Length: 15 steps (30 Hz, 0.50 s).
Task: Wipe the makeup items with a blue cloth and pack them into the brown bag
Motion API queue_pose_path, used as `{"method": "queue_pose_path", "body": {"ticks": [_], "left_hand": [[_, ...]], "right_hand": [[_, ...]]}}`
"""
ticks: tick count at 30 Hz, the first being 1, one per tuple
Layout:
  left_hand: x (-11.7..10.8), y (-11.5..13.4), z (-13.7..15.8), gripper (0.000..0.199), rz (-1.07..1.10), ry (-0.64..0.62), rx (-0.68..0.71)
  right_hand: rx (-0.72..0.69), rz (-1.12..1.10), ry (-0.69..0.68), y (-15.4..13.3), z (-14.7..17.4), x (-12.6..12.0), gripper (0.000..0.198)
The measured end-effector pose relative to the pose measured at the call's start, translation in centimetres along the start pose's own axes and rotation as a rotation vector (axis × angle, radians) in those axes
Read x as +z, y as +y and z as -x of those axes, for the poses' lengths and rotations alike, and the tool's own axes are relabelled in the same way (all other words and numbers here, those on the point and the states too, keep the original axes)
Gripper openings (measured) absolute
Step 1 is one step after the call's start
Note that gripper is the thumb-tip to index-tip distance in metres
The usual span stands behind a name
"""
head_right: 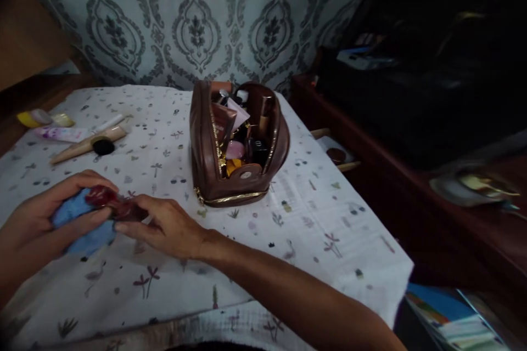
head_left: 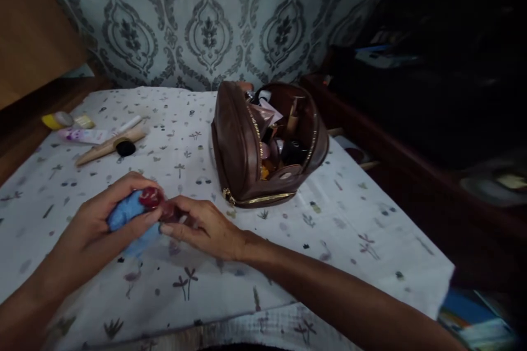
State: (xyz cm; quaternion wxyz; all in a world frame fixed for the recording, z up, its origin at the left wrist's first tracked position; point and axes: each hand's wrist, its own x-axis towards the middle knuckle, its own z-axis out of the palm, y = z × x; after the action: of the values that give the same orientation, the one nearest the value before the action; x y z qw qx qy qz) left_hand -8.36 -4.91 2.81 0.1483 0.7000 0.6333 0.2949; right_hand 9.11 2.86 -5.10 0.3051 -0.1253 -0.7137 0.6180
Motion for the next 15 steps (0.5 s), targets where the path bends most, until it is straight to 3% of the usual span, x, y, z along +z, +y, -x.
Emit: {"method": "queue_pose_path", "body": {"ticks": [3, 6, 10, 15], "left_hand": [[0.1, -0.1, 0.3, 0.028, 0.008, 0.093, -0.067], [0.0, -1.4, 0.5, 0.023, -0.028, 0.139, -0.029], [0.5, -2.2, 0.5, 0.022, 0.012, 0.153, 0.040], [2.7, 0.9, 0.1, 0.022, 0.265, 0.091, -0.029]], "right_hand": [[0.077, -0.276, 0.065, -0.2, 0.0, 0.3, 0.046], [0.107, -0.406, 0.155, -1.1, 0.0, 0.3, 0.050], [0.053, -0.328, 0.328, -3.3, 1.0, -0.3, 0.043], [-0.138, -0.056, 0.513, -6.7, 4.1, -2.2, 0.030]]}}
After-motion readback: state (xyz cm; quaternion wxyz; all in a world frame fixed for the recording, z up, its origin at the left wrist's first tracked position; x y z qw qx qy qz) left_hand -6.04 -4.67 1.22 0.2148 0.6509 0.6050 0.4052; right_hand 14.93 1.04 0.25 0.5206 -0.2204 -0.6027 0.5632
